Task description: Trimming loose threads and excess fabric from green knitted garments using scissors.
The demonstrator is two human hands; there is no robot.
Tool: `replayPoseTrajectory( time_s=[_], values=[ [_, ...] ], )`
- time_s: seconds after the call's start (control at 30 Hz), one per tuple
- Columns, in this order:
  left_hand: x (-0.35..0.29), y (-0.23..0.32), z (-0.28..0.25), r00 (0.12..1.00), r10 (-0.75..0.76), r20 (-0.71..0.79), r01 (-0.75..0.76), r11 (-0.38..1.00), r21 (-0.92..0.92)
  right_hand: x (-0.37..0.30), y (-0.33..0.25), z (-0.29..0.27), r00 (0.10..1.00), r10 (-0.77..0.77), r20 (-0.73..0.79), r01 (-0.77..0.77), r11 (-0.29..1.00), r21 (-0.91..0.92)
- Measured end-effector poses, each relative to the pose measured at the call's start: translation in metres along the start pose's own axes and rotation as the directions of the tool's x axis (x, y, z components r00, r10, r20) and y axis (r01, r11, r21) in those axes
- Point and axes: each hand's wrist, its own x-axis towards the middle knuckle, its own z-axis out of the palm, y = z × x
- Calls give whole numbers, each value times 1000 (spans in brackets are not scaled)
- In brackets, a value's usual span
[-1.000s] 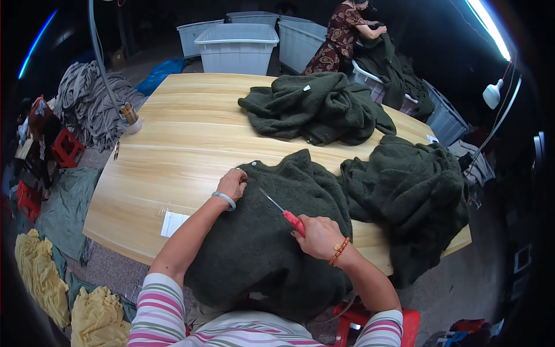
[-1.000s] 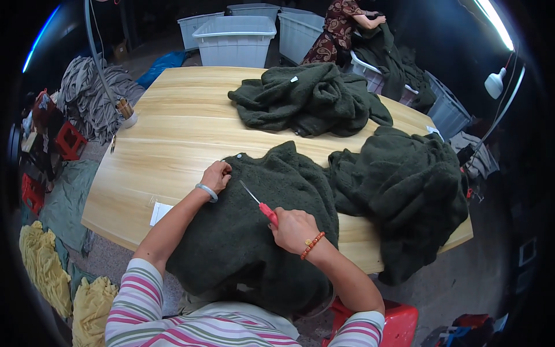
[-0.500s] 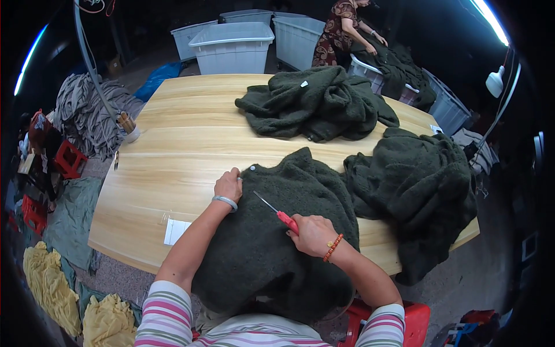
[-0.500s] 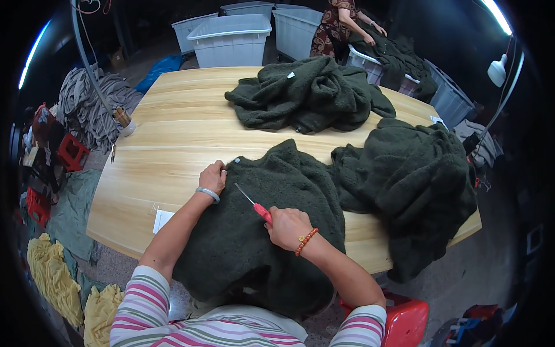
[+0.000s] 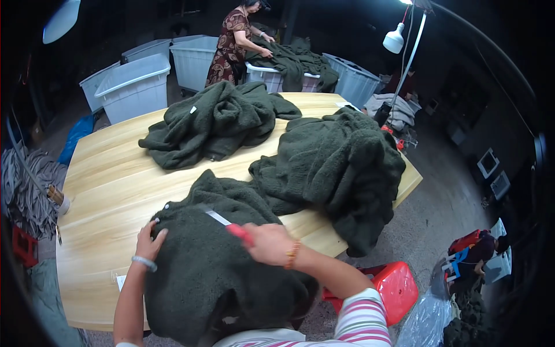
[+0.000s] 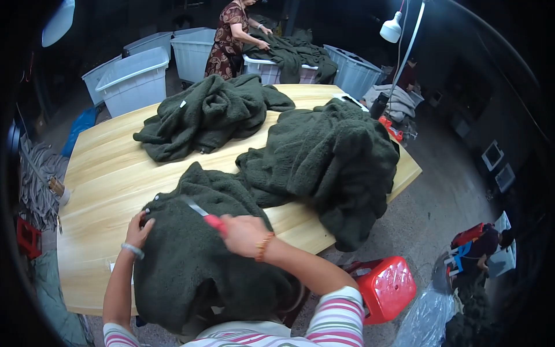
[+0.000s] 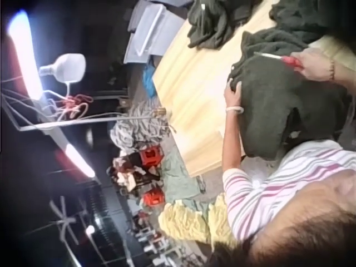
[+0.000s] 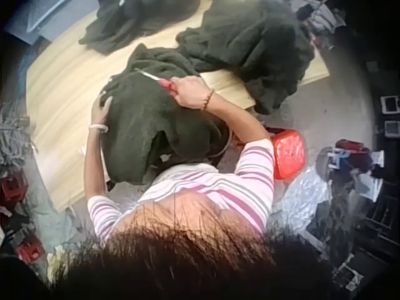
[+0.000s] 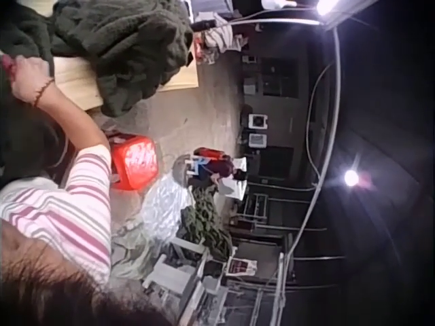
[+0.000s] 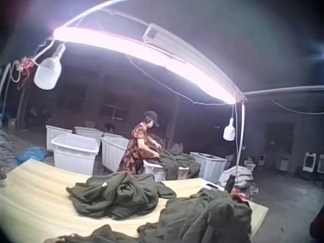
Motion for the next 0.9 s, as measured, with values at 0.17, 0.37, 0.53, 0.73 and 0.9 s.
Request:
replayPoseTrajectory(
  time_s=[0.17, 0.37, 0.53, 0.73, 0.9],
  values=[
    [-82, 65, -37, 960, -88, 266, 90, 996, 3, -87, 86, -23, 925, 375, -59, -379, 901, -211],
    [-87, 130, 23, 903, -43, 428, 71, 996, -51, -119, 80, 26, 919, 342, 196, -317, 937, -150],
    [-94, 160, 65, 851, 103, 514, 187, 857, -481, -90, 63, 55, 929, -65, 364, 56, 998, 34],
    [-92, 247, 15, 875, 217, 433, 112, 780, -616, -71, 82, 64, 859, -427, 283, 372, 900, 227],
    [-32, 330, 0, 827, 453, 332, -201, 791, -578, -49, 98, 7, 948, -317, 25, 302, 921, 247]
  ],
)
